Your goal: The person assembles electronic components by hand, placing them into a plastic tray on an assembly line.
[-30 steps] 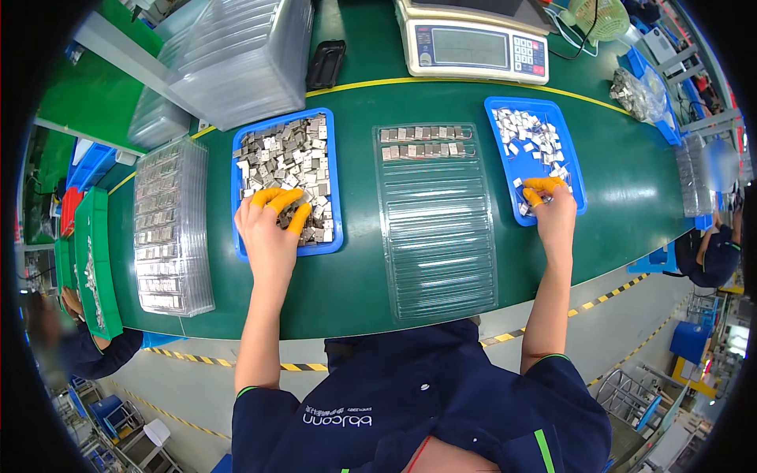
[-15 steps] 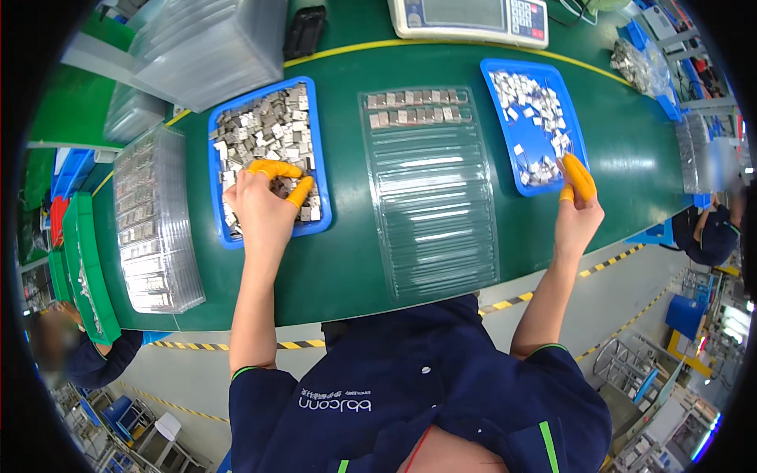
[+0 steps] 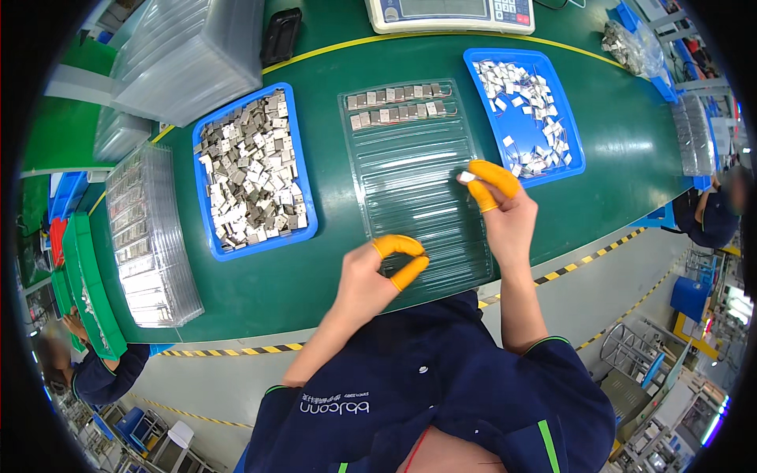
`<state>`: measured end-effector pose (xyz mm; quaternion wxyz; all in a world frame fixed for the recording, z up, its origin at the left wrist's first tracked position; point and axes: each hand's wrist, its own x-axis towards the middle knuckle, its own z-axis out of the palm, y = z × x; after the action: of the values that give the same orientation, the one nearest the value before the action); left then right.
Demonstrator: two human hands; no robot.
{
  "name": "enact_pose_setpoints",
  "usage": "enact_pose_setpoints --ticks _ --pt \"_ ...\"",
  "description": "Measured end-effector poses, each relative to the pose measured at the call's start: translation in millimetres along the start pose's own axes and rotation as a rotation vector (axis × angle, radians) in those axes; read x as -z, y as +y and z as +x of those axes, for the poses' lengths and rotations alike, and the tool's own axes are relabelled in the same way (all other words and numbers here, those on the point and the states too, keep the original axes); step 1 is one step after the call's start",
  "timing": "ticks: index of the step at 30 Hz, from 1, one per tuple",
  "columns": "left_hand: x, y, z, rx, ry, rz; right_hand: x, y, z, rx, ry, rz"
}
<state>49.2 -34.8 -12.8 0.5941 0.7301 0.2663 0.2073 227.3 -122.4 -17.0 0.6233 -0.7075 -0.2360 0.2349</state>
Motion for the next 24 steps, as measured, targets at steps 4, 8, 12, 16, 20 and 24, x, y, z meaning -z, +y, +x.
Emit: enact_pose_setpoints --ticks 4,8,12,16,20,24 --pt "-17 3 -2 0.028 0.003 -0.016 -2 7 -1 0.085 -0.039 -0.091" --pt "-24 5 -6 0.208 0.051 -0.268 -2 2 -1 -0.037 0.001 -0.02" --pt "-9 2 4 0.339 0.223 -0.536 1 -9 -1 -0.138 0.011 0.016" --pt "11 -10 19 0.185 0.285 -0.431 -6 -23 -3 -0.136 -0.123 0.095" --pt "16 -8 27 0.104 0.25 -0.424 -23 -34 -7 -0.166 -0.238 0.221" --pt "14 3 26 0.222 0.184 -0.617 -29 -30 -9 -0.116 -0.244 0.198"
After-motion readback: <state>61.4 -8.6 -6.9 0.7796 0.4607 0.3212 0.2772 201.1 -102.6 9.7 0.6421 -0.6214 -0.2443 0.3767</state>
